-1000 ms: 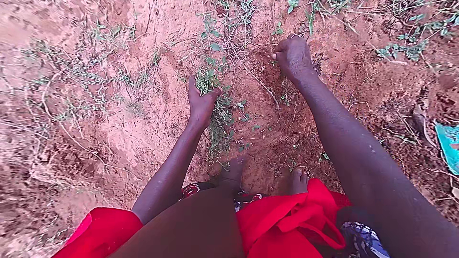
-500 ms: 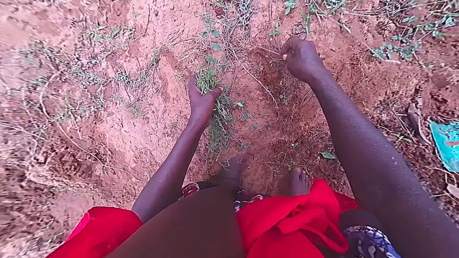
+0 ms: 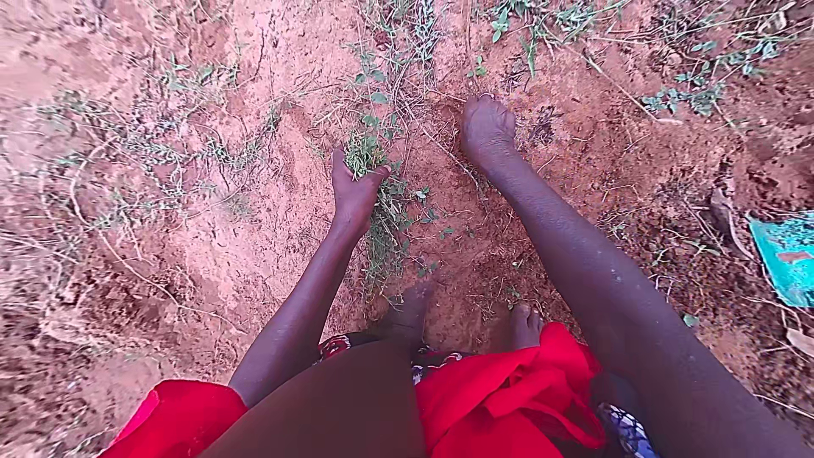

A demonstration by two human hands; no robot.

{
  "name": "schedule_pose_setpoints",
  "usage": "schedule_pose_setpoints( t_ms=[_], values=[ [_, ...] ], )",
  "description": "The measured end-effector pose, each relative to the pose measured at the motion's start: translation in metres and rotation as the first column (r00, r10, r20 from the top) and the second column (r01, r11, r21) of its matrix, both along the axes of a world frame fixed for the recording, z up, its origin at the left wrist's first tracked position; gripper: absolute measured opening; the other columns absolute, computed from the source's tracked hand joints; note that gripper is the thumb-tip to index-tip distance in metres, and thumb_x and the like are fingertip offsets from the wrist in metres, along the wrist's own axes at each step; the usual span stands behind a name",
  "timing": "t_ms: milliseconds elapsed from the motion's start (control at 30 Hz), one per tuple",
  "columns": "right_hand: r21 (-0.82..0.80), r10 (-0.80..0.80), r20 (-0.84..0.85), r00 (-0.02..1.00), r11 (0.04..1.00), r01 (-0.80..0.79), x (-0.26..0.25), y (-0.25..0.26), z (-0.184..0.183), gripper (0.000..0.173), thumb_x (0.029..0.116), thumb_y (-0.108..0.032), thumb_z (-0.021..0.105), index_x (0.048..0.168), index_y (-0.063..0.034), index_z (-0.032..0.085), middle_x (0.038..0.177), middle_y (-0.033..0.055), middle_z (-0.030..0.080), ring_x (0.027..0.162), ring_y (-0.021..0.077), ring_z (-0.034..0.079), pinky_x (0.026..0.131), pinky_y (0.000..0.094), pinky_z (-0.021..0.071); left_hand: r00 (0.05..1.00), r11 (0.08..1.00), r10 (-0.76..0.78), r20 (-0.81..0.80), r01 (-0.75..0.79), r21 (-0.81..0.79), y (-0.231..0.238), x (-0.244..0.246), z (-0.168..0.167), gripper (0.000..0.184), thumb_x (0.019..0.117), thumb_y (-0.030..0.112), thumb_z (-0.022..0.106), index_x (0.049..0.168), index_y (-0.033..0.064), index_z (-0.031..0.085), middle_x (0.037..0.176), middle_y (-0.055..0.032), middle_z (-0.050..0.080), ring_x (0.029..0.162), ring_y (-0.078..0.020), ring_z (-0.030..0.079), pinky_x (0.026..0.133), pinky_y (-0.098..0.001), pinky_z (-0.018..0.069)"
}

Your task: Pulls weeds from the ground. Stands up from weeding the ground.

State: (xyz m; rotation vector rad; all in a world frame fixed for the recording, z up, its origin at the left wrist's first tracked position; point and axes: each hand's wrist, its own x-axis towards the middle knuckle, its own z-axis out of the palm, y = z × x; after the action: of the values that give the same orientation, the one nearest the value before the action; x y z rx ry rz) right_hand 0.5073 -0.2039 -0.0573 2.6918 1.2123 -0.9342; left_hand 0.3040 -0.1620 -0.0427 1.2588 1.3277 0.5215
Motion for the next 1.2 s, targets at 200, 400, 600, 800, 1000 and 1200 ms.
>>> schedule_pose_setpoints(
  t_ms=[200, 400, 600, 800, 1000, 1200],
  values=[
    [-0.074, 0.012, -0.151, 0.988, 0.997, -0.024, 0.012, -0.008, 0.015, 0.025, 0.1009, -0.006, 0.054, 0.117, 0.0124, 0.061, 0.126, 0.0341, 0.061, 0.121, 0.0494, 0.06, 0.092, 0.0648, 0.048, 1.0, 1.0, -0.005, -0.026, 0.005, -0.022, -0.001, -0.003, 0.0, 0.087, 0.0839, -0.005, 0.071, 0.156, 0.0057, 0.025, 0.133, -0.0164, 0.054, 0.103, -0.0186, 0.067, 0.085, -0.0354, 0.0601],
    [0.251, -0.285, -0.548, 0.786, 0.841, 0.48, 0.078, -0.033, -0.017, 0.012, 0.098, -0.011, 0.063, 0.101, 0.0004, 0.062, 0.085, 0.009, 0.055, 0.067, 0.0163, 0.047, 0.064, 0.0388, 0.0421, 0.999, 1.0, -0.002, -0.048, 0.0, -0.029, -0.002, -0.01, -0.003, 0.083, 0.0848, -0.002, 0.073, 0.155, 0.0108, 0.029, 0.132, -0.0128, 0.058, 0.1, -0.0188, 0.068, 0.082, -0.0374, 0.0593],
    [0.454, -0.214, -0.42, 0.882, 0.792, 0.408, 0.09, -0.003, -0.036, 0.034, 0.0976, 0.003, 0.048, 0.129, 0.0036, 0.061, 0.115, 0.0227, 0.067, 0.101, 0.0304, 0.066, 0.09, 0.0478, 0.0512, 0.999, 0.999, -0.006, -0.043, 0.004, -0.035, 0.001, -0.008, 0.002, 0.083, 0.0871, -0.006, 0.068, 0.157, 0.0083, 0.026, 0.136, -0.0168, 0.053, 0.103, -0.0213, 0.066, 0.085, -0.039, 0.0591],
    [0.422, -0.13, -0.147, 0.981, 0.888, 0.181, 0.075, 0.025, -0.045, 0.036, 0.094, 0.001, 0.057, 0.129, -0.002, 0.065, 0.135, 0.0272, 0.06, 0.128, 0.0419, 0.057, 0.106, 0.0575, 0.0454, 0.996, 0.997, 0.078, -0.045, -0.078, -0.008, 0.012, -0.019, 0.002, 0.076, 0.0882, -0.006, 0.068, 0.153, 0.0104, 0.032, 0.126, -0.0116, 0.058, 0.095, -0.0171, 0.068, 0.079, -0.036, 0.0605],
    [0.39, -0.117, -0.043, 0.992, 0.912, 0.124, 0.069, 0.028, -0.049, 0.028, 0.0996, -0.004, 0.055, 0.125, 0.002, 0.065, 0.135, 0.0261, 0.06, 0.123, 0.0441, 0.061, 0.102, 0.0597, 0.0478, 0.989, 0.989, 0.145, -0.04, -0.145, -0.01, 0.024, -0.024, 0.001, 0.064, 0.0896, -0.005, 0.066, 0.145, 0.0105, 0.038, 0.116, -0.0082, 0.061, 0.088, -0.0151, 0.068, 0.075, -0.0337, 0.061],
    [0.301, 0.01, -0.016, 1.0, 0.953, -0.005, 0.07, 0.029, -0.039, 0.031, 0.0999, 0.001, 0.048, 0.127, -0.0001, 0.063, 0.138, 0.0268, 0.058, 0.124, 0.0467, 0.06, 0.097, 0.0637, 0.048, 0.988, 0.988, 0.151, -0.037, -0.152, -0.025, 0.02, -0.021, -0.001, 0.07, 0.0874, -0.007, 0.067, 0.147, 0.0103, 0.035, 0.118, -0.0088, 0.061, 0.09, -0.016, 0.069, 0.075, -0.0347, 0.0613]
  ],
)
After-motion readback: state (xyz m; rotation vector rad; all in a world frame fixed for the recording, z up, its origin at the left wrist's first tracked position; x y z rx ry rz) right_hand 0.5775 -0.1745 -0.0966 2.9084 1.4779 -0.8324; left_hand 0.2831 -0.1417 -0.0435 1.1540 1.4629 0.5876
